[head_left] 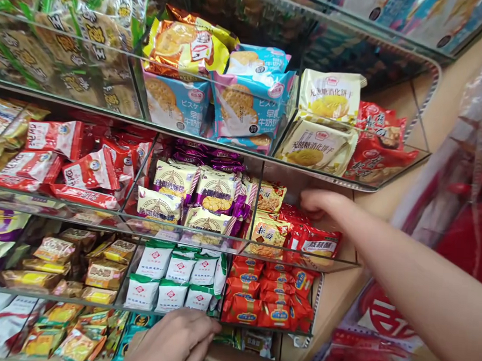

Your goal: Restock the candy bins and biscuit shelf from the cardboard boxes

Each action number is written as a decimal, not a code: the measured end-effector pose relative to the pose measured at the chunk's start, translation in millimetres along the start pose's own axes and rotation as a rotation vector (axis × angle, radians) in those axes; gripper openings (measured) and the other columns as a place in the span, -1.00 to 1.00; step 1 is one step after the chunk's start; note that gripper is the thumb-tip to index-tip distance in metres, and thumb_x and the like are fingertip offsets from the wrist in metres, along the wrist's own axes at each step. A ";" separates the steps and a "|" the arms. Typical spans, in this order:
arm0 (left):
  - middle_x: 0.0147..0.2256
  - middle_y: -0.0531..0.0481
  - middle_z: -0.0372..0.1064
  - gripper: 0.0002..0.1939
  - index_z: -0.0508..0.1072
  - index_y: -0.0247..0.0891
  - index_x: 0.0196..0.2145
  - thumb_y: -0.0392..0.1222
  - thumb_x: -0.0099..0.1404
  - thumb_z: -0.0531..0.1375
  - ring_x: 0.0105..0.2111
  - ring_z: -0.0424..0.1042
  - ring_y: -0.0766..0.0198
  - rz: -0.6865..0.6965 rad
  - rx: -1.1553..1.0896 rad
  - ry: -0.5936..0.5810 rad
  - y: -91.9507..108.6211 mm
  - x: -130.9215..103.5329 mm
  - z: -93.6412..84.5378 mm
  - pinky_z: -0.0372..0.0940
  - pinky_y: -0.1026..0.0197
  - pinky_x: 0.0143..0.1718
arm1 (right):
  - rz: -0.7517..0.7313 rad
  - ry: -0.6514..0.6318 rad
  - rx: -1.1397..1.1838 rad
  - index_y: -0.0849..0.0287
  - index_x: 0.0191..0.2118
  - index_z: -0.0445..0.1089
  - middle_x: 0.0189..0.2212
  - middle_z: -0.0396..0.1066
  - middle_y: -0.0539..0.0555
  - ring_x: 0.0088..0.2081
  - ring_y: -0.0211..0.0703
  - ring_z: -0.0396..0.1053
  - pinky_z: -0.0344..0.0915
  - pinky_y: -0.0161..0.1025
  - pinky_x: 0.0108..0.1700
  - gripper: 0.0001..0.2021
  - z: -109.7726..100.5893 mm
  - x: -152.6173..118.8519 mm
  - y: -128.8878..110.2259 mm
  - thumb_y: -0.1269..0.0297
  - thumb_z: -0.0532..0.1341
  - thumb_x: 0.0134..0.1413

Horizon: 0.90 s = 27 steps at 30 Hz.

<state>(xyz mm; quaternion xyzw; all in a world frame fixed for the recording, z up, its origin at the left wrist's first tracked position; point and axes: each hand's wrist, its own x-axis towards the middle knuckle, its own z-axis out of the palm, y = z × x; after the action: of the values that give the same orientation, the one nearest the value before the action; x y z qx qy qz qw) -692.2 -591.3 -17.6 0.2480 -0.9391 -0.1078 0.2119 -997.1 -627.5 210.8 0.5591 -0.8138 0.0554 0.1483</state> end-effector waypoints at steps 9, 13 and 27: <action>-0.21 0.04 0.38 -0.74 0.32 -0.08 -0.16 -0.21 0.28 -0.08 -0.22 0.37 0.23 0.013 0.045 0.002 5.3 2.7 -2.8 0.27 0.23 -0.20 | -0.308 -0.266 0.256 0.11 0.03 0.24 0.02 0.29 -0.02 -0.02 -0.20 0.29 0.19 -0.29 0.01 -0.63 -28.4 -96.6 24.2 0.22 0.06 0.08; -0.24 0.04 0.39 -0.74 0.32 -0.10 -0.16 -0.23 0.28 -0.09 -0.25 0.39 0.24 0.025 0.085 0.005 9.2 3.2 -5.4 0.28 0.23 -0.24 | -0.318 -0.154 0.206 0.07 -0.01 0.29 -0.01 0.33 -0.03 -0.03 -0.16 0.29 0.19 -0.26 -0.01 -0.68 -11.2 -103.5 20.0 0.30 0.03 0.10; -0.32 0.01 0.40 -0.75 0.34 -0.17 -0.20 -0.28 0.26 -0.08 -0.32 0.40 0.26 0.078 0.127 0.053 13.1 3.6 -6.5 0.27 0.27 -0.30 | -0.279 0.380 0.185 0.33 0.00 0.24 0.04 0.21 0.28 0.08 0.04 0.10 0.03 -0.03 0.10 -0.64 7.2 -150.9 2.0 0.28 0.00 0.11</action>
<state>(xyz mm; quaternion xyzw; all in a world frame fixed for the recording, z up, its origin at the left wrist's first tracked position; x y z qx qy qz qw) -697.6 -582.6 -6.6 0.2267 -0.9471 -0.0330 0.2247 -950.3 -493.7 158.3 0.6566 -0.6778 0.2129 0.2530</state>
